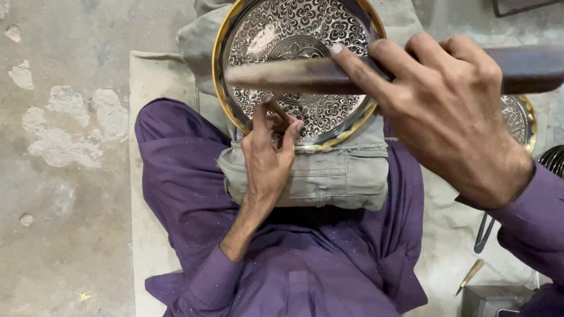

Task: The person sits cross-legged on the floor with an ornate metal tray resting on a cushion. They hold a small punch against the tray's engraved surface with one hand and repeatedly strike it with a wooden mallet in the other hand, repositioning the punch to work different spots of the pattern.

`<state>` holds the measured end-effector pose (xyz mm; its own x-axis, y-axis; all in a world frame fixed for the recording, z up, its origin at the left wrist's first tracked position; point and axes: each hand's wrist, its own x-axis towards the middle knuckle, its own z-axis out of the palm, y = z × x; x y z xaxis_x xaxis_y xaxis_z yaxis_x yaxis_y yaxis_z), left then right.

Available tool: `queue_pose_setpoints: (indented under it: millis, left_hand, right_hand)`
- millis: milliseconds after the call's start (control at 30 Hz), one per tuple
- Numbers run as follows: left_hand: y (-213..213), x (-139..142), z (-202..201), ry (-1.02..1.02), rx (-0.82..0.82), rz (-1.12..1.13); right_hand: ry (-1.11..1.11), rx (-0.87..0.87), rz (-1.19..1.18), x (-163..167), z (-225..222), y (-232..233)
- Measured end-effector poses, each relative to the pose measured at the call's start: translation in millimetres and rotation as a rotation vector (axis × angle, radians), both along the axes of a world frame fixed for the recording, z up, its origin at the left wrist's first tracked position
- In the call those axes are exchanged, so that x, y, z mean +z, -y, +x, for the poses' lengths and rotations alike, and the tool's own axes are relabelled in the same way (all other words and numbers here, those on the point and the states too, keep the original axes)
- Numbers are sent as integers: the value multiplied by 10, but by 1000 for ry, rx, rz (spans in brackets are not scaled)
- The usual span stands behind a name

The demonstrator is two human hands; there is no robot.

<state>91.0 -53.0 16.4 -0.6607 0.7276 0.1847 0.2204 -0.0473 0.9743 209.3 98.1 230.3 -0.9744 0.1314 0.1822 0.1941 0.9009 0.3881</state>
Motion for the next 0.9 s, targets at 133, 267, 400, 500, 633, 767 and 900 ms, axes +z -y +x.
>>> queue_pose_setpoints:
  millis: [133,267,400,500,633,767,900]
  left_hand:
    - [3,30,6,-3,13,-22]
    - [-16,31,-8,-60,16,-11]
    - [-8,27,-14,-24,6,-43]
    - [-3,46,-14,-15,-12,-31]
    - [-2,99,-6,-52,11,-52]
    - [8,139,8,63,-37,57]
    - [-8,122,4,-11,4,-111]
  right_hand:
    - [67,-17,-15,22,-2,-6]
    - [-48,-11,-38,29,2,7]
    - [37,-29,-1,30,24,29]
    - [-47,-22,-109,4,30,31]
    - [117,-49,62,-18,55,7]
    - [-28,-34,-49,5,64,-15]
    - [27,-19,15,56,66,-6]
